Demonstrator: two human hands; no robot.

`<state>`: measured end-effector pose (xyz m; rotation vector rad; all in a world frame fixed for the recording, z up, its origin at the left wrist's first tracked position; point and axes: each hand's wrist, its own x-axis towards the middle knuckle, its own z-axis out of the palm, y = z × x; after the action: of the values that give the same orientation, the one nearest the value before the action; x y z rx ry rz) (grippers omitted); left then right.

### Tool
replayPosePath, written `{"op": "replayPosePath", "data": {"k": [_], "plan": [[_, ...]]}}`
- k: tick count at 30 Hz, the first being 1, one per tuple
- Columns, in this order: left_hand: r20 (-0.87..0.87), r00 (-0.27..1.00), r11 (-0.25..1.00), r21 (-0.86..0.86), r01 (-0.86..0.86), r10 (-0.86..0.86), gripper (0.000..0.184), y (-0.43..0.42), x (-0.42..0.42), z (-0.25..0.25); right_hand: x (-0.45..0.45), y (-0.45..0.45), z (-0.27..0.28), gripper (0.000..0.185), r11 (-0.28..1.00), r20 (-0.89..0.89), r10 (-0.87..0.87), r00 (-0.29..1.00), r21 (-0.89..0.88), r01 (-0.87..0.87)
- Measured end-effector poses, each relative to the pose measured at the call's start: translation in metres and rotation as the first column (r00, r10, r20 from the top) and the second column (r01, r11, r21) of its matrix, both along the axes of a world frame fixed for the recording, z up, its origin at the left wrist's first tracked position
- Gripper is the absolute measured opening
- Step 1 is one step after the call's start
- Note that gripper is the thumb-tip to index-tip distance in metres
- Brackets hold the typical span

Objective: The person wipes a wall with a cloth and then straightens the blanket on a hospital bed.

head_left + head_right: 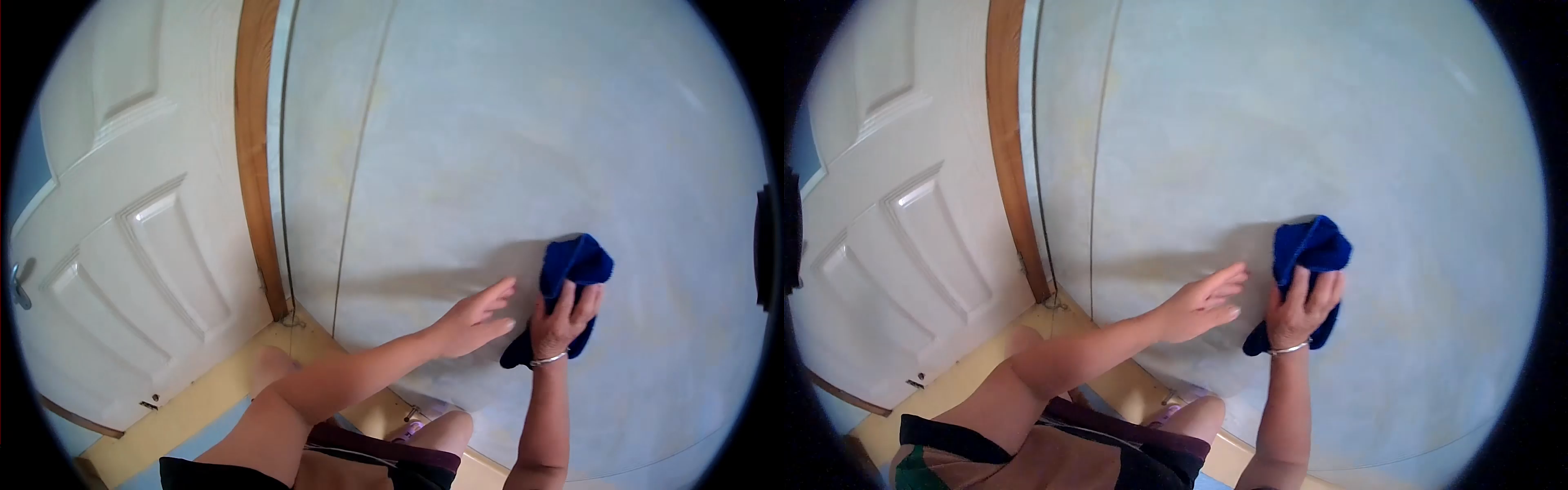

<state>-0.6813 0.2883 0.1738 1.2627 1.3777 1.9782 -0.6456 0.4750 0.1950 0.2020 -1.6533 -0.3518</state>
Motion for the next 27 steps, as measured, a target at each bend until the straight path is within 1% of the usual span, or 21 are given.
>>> {"op": "replayPosePath", "data": {"k": [1, 3, 5, 6, 7, 9, 10, 12, 13, 14, 15, 16, 17, 18, 21, 22, 23, 24, 25, 26, 27], "plan": [[-0.074, 0.98, 0.975, -0.111, -0.192, 0.185, 0.062, -0.015, -0.002, -0.022, 0.002, -0.003, 0.008, 0.048, 1.0, 0.008, -0.02, 1.0, 0.014, 0.02], [-0.061, 0.955, 0.928, -0.226, -0.295, 0.289, 0.051, -0.042, -0.012, -0.08, -0.004, -0.005, 0.036, 0.053, 0.995, 0.018, -0.092, 0.996, 0.027, 0.092], [0.083, 0.925, 0.863, -0.399, -0.31, 0.37, 0.037, -0.072, -0.013, -0.144, -0.012, -0.02, 0.075, 0.052, 0.988, -0.003, -0.155, 0.988, 0.007, 0.155], [-0.043, 0.919, 0.798, -0.483, -0.362, 0.391, 0.031, -0.088, -0.014, -0.18, -0.018, -0.026, 0.095, 0.053, 0.982, -0.023, -0.188, 0.982, 0.028, 0.188], [-0.169, 0.903, 0.722, -0.551, -0.419, 0.395, 0.026, -0.103, -0.016, -0.218, -0.025, -0.032, 0.116, 0.055, 0.974, -0.045, -0.219, 0.975, 0.05, 0.221], [-0.198, 0.923, 0.631, -0.681, -0.371, 0.33, 0.023, -0.129, -0.015, -0.298, -0.043, -0.047, 0.154, 0.055, 0.967, -0.11, -0.211, 0.971, 0.124, 0.224], [-0.181, 0.925, 0.634, -0.683, -0.363, 0.335, 0.023, -0.142, -0.006, -0.317, -0.054, -0.05, 0.171, 0.055, 0.96, -0.143, -0.214, 0.966, 0.15, 0.235], [-0.223, 0.949, 0.372, -0.88, -0.295, 0.223, 0.034, -0.165, 0.003, -0.342, -0.079, -0.06, 0.198, 0.057, 0.946, -0.22, -0.24, 0.946, 0.167, 0.279], [-0.212, 0.951, 0.374, -0.883, -0.285, 0.224, 0.034, -0.169, 0.0, -0.347, -0.092, -0.067, 0.206, 0.058, 0.937, -0.262, -0.267, 0.928, 0.157, 0.313], [-0.167, 0.958, 0.446, -0.857, -0.258, 0.234, 0.036, -0.166, -0.001, -0.353, -0.098, -0.066, 0.207, 0.059, 0.923, -0.324, -0.272, 0.906, 0.18, 0.341], [-0.11, 0.964, 0.521, -0.824, -0.225, 0.242, 0.038, -0.163, -0.001, -0.357, -0.106, -0.07, 0.211, 0.057, 0.916, -0.339, -0.271, 0.901, 0.197, 0.349], [-0.095, 0.968, 0.521, -0.828, -0.208, 0.234, 0.038, -0.162, -0.001, -0.36, -0.111, -0.072, 0.214, 0.057, 0.912, -0.341, -0.308, 0.888, 0.162, 0.378], [-0.035, 0.938, 0.598, -0.762, -0.248, 0.345, 0.041, -0.16, -0.001, -0.362, -0.111, -0.07, 0.215, 0.056, 0.906, -0.345, -0.344, 0.874, 0.124, 0.405], [0.044, 0.892, 0.661, -0.688, -0.299, 0.449, 0.043, -0.158, -0.003, -0.362, -0.116, -0.065, 0.218, 0.062, 0.903, -0.36, -0.328, 0.874, 0.154, 0.402], [0.135, 0.852, 0.667, -0.688, -0.287, 0.506, 0.044, -0.151, -0.004, -0.358, -0.12, -0.049, 0.222, 0.063, 0.869, -0.406, -0.36, 0.84, 0.182, 0.461], [0.144, 0.851, 0.664, -0.695, -0.277, 0.505, 0.044, -0.145, -0.001, -0.362, -0.118, -0.031, 0.227, 0.063, 0.847, -0.361, -0.425, 0.83, 0.165, 0.506], [0.184, 0.841, 0.704, -0.65, -0.285, 0.51, 0.045, -0.14, 0.001, -0.366, -0.121, -0.04, 0.22, 0.063, 0.897, -0.342, -0.373, 0.863, 0.107, 0.43], [0.223, 0.827, 0.739, -0.604, -0.298, 0.516, 0.047, -0.137, 0.003, -0.371, -0.122, -0.04, 0.219, 0.062, 0.89, -0.367, -0.356, 0.86, 0.148, 0.431], [0.23, 0.822, 0.735, -0.61, -0.295, 0.521, 0.047, -0.139, 0.005, -0.367, -0.122, -0.037, 0.225, 0.061, 0.881, -0.392, -0.336, 0.856, 0.189, 0.433], [0.236, 0.799, 0.726, -0.608, -0.322, 0.553, 0.047, -0.143, 0.007, -0.359, -0.122, 0.005, 0.243, 0.057, 0.769, -0.359, -0.526, 0.771, 0.184, 0.612], [0.241, 0.775, 0.715, -0.605, -0.351, 0.585, 0.046, -0.145, 0.008, -0.353, -0.123, 0.008, 0.244, 0.057, 0.773, -0.352, -0.523, 0.776, 0.186, 0.606]]}}
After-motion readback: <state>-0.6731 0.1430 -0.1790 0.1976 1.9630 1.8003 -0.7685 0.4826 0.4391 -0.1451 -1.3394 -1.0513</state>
